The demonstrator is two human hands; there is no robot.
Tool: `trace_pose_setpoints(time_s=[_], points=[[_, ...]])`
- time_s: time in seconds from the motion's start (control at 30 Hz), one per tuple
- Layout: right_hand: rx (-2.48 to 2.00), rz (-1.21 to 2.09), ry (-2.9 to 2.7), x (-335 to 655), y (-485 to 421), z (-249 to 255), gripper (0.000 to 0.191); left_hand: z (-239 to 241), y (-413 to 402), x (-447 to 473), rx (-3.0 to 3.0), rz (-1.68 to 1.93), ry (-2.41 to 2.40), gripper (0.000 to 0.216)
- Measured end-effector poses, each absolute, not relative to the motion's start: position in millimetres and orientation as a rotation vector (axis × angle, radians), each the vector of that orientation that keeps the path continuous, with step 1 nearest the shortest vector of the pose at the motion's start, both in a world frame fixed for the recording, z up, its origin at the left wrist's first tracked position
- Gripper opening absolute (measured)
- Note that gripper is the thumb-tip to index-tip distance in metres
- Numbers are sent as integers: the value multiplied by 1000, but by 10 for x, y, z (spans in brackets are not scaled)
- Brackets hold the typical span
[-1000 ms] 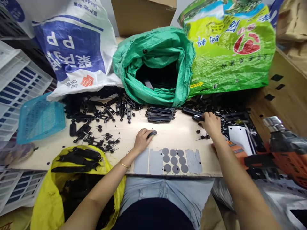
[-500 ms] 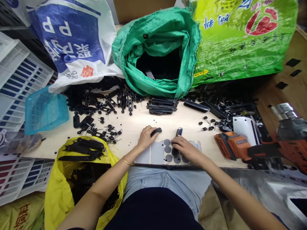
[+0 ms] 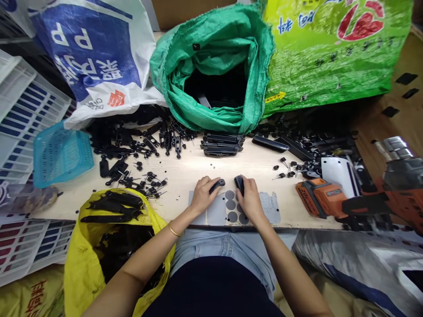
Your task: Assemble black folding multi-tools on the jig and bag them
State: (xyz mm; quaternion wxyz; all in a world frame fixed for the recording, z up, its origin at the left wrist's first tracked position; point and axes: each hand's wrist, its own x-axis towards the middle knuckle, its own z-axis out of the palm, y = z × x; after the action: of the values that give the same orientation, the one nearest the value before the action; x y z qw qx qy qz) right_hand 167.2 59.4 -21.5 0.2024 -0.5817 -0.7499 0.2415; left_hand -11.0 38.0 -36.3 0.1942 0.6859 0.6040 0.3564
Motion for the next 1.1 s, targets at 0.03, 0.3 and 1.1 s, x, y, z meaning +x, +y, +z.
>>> trace_pose_setpoints(time_s=[0.03,0.3,1.1], points=[[-1609,692,-2112,1672,540,-220,47,-354,347,-63,1928,999,1680,27],[-1582,809,-1940,1608,298,-301,49,-508,214,214,1963,951,1788,28],[-1508,830,-1989,1588,310,-339,64,-468,322,241,2064,855,1574,29]])
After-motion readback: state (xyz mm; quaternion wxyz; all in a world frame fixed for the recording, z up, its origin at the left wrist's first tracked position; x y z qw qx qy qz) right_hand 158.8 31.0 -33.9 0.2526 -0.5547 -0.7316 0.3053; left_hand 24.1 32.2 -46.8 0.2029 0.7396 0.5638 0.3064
